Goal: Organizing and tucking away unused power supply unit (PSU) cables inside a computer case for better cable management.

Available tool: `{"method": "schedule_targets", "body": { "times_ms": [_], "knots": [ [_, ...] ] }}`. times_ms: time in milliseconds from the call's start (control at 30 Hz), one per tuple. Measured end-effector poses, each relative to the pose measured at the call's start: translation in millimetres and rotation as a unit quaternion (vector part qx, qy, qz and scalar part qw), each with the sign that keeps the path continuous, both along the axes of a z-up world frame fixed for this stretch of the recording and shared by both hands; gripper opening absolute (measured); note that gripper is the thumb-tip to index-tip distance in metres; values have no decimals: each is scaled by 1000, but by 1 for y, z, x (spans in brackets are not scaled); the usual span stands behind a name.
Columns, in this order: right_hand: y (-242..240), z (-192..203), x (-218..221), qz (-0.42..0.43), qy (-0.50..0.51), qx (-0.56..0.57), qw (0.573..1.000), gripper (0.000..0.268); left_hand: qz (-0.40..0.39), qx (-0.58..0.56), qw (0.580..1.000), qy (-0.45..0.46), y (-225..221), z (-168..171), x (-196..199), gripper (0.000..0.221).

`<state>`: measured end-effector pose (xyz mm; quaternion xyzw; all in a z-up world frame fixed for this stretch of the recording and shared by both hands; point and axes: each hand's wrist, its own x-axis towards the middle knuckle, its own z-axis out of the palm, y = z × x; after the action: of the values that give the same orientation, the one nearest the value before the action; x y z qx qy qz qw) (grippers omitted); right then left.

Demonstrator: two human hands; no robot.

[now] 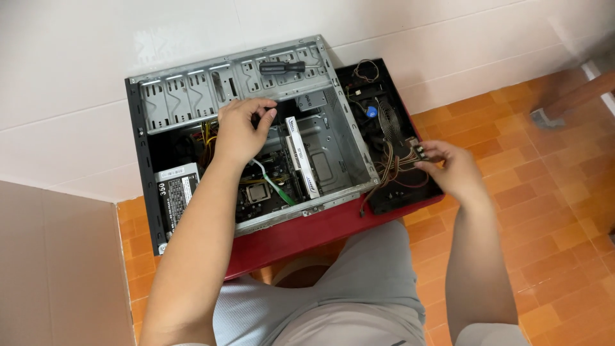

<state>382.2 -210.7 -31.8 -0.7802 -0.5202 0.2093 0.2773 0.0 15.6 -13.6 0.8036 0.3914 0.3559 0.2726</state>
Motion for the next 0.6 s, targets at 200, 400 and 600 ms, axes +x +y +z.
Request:
{"method": "schedule_targets", "body": {
  "times_ms": [200, 400, 600],
  "knots": [
    [-10, 65, 6, 2, 34, 35, 999, 26, 8, -17, 999, 37, 8, -14, 0, 19],
    [-24, 123, 3, 101, 27, 337, 936, 12, 9, -29, 999, 28, 4, -6, 0, 21],
    [-13, 137, 3, 89, -10, 506, 858, 36, 2, -19, 1000, 13, 0, -2, 0, 21]
  ]
}}
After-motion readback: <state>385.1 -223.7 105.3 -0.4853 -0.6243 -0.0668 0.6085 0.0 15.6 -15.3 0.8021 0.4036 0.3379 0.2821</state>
